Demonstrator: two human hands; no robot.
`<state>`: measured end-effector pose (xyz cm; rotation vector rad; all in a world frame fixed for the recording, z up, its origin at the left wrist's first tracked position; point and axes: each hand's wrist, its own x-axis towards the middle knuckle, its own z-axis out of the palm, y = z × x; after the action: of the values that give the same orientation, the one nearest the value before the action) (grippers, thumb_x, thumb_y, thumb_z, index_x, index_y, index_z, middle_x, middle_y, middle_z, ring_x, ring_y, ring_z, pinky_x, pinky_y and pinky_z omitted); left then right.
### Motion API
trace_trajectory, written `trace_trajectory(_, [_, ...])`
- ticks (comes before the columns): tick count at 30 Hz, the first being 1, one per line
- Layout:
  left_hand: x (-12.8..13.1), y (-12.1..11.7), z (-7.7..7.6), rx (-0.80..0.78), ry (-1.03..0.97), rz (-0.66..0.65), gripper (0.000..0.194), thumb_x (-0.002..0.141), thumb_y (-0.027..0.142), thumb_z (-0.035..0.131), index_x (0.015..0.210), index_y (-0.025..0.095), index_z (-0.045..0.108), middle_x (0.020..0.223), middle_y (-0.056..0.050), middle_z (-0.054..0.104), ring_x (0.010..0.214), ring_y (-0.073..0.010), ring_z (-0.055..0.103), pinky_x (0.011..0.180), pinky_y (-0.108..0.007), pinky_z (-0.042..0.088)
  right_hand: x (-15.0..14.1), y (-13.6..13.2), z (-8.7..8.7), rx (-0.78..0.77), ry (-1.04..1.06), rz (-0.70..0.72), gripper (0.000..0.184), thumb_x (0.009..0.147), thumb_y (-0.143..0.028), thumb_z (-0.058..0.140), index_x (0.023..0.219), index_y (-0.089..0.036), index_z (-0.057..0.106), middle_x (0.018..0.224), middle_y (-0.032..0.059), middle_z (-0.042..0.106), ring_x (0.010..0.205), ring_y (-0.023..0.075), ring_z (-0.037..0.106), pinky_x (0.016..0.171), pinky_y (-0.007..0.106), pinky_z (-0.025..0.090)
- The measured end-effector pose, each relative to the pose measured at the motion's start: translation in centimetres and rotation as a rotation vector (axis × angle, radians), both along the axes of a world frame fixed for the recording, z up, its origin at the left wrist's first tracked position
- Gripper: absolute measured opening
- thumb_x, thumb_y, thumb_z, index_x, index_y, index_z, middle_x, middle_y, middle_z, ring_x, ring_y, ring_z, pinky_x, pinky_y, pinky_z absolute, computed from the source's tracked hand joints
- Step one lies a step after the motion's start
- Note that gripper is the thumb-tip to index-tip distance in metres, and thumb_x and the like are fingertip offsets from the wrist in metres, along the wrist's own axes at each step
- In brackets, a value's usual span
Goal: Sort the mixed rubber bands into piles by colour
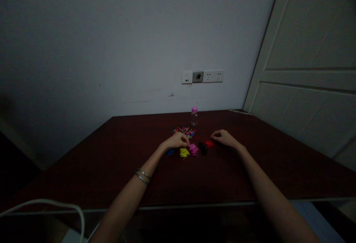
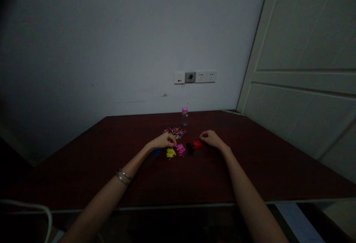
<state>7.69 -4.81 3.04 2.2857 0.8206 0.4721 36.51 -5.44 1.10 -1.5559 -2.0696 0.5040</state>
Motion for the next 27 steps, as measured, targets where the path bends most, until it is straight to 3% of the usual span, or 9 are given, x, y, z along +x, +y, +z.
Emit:
trace_trajectory(9, [1.1, -0.6, -0.4, -0.063, -0.080, 0.020, 0.018, 0.064, 0.020, 0.062, 0.077, 0.010, 0.069, 0.064, -0.002, 0.062, 0.056, -0.0085, 0.050, 0.051, -0.017, 0.036, 0.0, 0.1, 0.0, -0.037, 0.016, -0.021, 0.023, 0.069, -0.028, 0.053, 0.080, -0.014, 0.068, 0.085, 0.0061, 0.069, 0.081, 0.0194, 0.061, 0.074, 0.025, 0.044])
trace_trajectory(15, [0.4, 0.5, -0.4, -0.096, -0.165, 0.102, 0.024, 0.063, 0.021, 0.061, 0.083, 0.009, 0.068, 0.062, -0.001, 0.060, 0.054, -0.0078, 0.048, 0.050, -0.017, 0.034, 0.0, 0.3, -0.3, 0.000, 0.042, 0.010, 0.026, 0.069, -0.030, 0.052, 0.080, -0.014, 0.068, 0.084, 0.0064, 0.068, 0.078, 0.0190, 0.061, 0.071, 0.025, 0.044])
trace_trajectory(21, [-1.9, 2.7, -0.8, -0.052, -0.299, 0.427, 0.025, 0.063, 0.021, 0.062, 0.083, 0.008, 0.068, 0.063, -0.002, 0.061, 0.054, -0.0081, 0.049, 0.052, -0.019, 0.037, -1.7, 1.6, 0.1, 0.038, 0.173, -0.028, 0.033, 0.071, -0.034, 0.049, 0.086, -0.011, 0.067, 0.075, 0.0057, 0.067, 0.066, 0.0158, 0.059, 0.061, 0.023, 0.044])
trace_trajectory(27, [-4.8, 4.0, -1.8, -0.117, -0.349, 0.753, 0.023, 0.065, 0.020, 0.060, 0.084, 0.009, 0.067, 0.056, -0.001, 0.058, 0.046, -0.0058, 0.044, 0.044, -0.017, 0.034, -4.0, 5.1, 0.6, 0.061, 0.055, -0.049, 0.028, 0.072, -0.030, 0.050, 0.085, -0.012, 0.068, 0.077, 0.0054, 0.067, 0.071, 0.0163, 0.059, 0.062, 0.022, 0.043])
